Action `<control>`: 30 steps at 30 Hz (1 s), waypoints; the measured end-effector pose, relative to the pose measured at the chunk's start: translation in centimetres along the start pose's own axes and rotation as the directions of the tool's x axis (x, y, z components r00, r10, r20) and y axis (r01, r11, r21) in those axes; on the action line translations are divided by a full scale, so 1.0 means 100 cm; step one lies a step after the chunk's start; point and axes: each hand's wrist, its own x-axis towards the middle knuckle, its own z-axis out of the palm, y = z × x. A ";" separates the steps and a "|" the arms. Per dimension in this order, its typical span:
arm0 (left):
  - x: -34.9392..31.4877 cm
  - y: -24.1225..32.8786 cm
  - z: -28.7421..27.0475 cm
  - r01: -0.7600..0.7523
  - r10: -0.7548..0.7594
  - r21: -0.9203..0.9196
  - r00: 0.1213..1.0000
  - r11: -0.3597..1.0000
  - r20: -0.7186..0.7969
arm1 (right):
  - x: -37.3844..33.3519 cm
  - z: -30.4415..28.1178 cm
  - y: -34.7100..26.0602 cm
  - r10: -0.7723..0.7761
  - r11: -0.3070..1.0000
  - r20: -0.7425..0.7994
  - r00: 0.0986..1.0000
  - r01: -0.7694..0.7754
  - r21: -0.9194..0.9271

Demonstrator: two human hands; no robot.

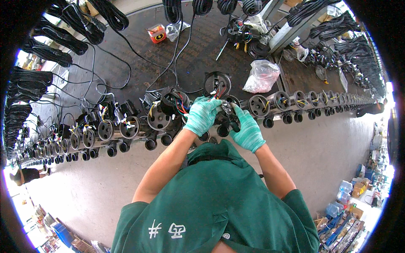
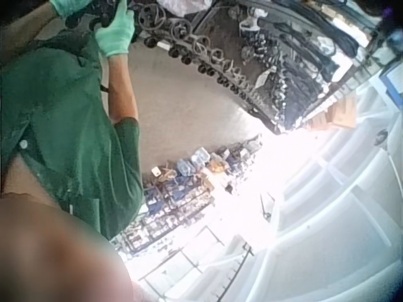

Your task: The person assembles a small electronic device by hand, inserting wires and components into a black cylindrical housing. They use pliers to secure connections and manipulate small parts within the unit. The task involves repetitive handling of wires and components to complete the assembly.

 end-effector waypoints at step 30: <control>0.000 0.006 0.000 0.000 -0.001 -0.016 0.999 1.000 -0.033 | 0.018 -0.106 0.041 0.004 0.978 -0.383 0.924 -0.084 -0.192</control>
